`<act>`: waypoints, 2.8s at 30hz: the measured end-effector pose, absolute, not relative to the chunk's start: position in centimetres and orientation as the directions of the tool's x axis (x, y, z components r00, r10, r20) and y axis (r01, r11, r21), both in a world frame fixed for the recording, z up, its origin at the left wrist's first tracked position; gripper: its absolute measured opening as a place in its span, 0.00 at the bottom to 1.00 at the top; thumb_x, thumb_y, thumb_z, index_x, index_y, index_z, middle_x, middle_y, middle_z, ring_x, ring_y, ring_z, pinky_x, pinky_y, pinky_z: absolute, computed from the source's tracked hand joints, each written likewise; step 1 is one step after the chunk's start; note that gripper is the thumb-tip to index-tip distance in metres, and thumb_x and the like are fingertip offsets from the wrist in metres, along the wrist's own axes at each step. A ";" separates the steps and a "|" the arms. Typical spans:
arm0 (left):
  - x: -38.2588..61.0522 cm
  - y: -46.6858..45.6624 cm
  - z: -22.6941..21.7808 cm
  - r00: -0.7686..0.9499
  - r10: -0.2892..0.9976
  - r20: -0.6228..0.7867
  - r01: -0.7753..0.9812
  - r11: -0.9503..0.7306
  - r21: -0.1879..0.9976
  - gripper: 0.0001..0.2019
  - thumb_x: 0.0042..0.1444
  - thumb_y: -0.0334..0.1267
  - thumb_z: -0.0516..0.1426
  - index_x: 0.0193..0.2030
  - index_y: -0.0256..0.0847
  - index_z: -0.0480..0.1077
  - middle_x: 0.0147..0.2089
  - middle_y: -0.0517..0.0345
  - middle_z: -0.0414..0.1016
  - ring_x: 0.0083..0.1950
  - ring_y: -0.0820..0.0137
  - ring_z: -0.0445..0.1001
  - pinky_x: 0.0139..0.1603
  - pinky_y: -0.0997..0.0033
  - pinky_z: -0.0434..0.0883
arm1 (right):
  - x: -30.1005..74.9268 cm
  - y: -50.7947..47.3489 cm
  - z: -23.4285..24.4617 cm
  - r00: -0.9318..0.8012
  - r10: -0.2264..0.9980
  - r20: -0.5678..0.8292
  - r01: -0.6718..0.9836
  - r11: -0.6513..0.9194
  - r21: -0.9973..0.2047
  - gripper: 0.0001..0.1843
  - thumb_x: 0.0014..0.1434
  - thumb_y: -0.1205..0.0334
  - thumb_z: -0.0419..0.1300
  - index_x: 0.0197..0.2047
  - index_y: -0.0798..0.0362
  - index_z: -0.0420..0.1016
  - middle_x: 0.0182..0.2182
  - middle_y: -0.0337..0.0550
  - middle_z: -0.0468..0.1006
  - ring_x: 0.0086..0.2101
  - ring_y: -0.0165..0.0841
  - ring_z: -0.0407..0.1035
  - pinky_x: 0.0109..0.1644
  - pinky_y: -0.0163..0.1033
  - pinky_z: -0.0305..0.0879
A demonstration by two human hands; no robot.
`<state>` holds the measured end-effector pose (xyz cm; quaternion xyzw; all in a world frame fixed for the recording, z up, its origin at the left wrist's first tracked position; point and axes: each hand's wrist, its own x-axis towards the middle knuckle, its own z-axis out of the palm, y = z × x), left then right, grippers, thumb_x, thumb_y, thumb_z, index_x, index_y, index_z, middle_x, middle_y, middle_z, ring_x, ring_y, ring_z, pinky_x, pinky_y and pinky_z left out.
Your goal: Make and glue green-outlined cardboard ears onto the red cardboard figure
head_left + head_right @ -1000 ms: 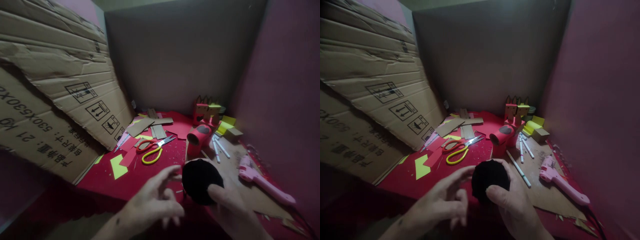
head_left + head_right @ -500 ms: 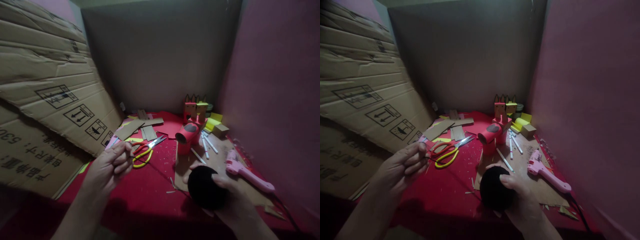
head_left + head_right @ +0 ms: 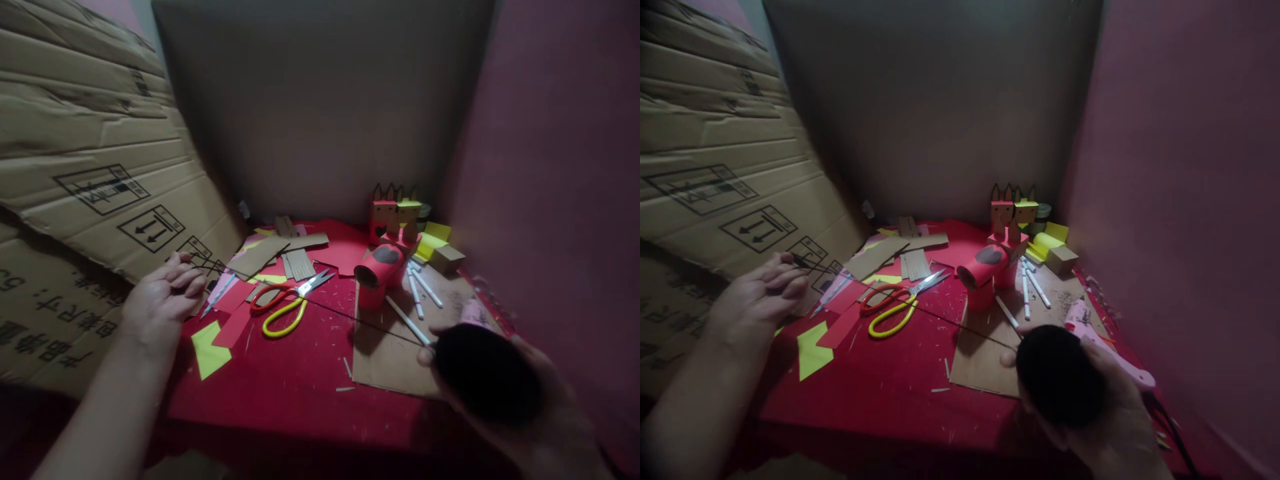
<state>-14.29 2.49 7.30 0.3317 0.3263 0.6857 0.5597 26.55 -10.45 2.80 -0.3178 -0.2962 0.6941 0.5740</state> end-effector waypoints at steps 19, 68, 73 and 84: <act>-9.4 -0.1 9.1 0.111 0.987 0.115 -0.398 -0.062 0.915 0.08 0.60 0.34 0.53 0.40 0.34 0.73 0.17 0.61 0.66 0.14 0.79 0.63 0.12 0.84 0.60 | 13.4 -3.7 1.3 -0.244 0.818 0.521 0.661 0.534 -0.528 0.26 0.53 0.77 0.56 0.56 0.57 0.69 0.57 0.61 0.65 0.55 0.57 0.58 0.53 0.65 0.58; -3.3 -3.3 5.0 0.484 0.867 -0.119 0.084 0.089 0.992 0.08 0.53 0.39 0.61 0.34 0.36 0.75 0.22 0.61 0.65 0.20 0.78 0.60 0.20 0.80 0.55 | 22.7 -12.4 3.8 -0.136 0.983 -0.122 -0.396 -0.167 -0.903 0.11 0.39 0.56 0.72 0.26 0.49 0.78 0.17 0.43 0.77 0.12 0.22 0.57 0.14 0.26 0.45; -1.8 -3.7 5.4 0.546 0.826 -0.139 0.130 0.080 0.988 0.08 0.54 0.40 0.60 0.36 0.38 0.75 0.21 0.62 0.64 0.20 0.78 0.58 0.21 0.80 0.54 | 24.1 -13.9 3.1 -0.250 0.966 -0.072 -0.427 -0.177 -0.887 0.17 0.38 0.53 0.73 0.32 0.48 0.77 0.19 0.43 0.78 0.13 0.18 0.51 0.16 0.26 0.41; 1.6 -5.9 5.1 0.753 0.645 -0.132 0.349 -0.222 0.911 0.13 0.57 0.33 0.56 0.49 0.42 0.70 0.33 0.61 0.69 0.30 0.75 0.66 0.31 0.79 0.64 | 26.9 -17.0 0.8 -0.315 0.948 -0.049 -0.492 -0.207 -0.846 0.13 0.46 0.55 0.70 0.35 0.47 0.75 0.30 0.42 0.76 0.25 0.30 0.73 0.22 0.27 0.60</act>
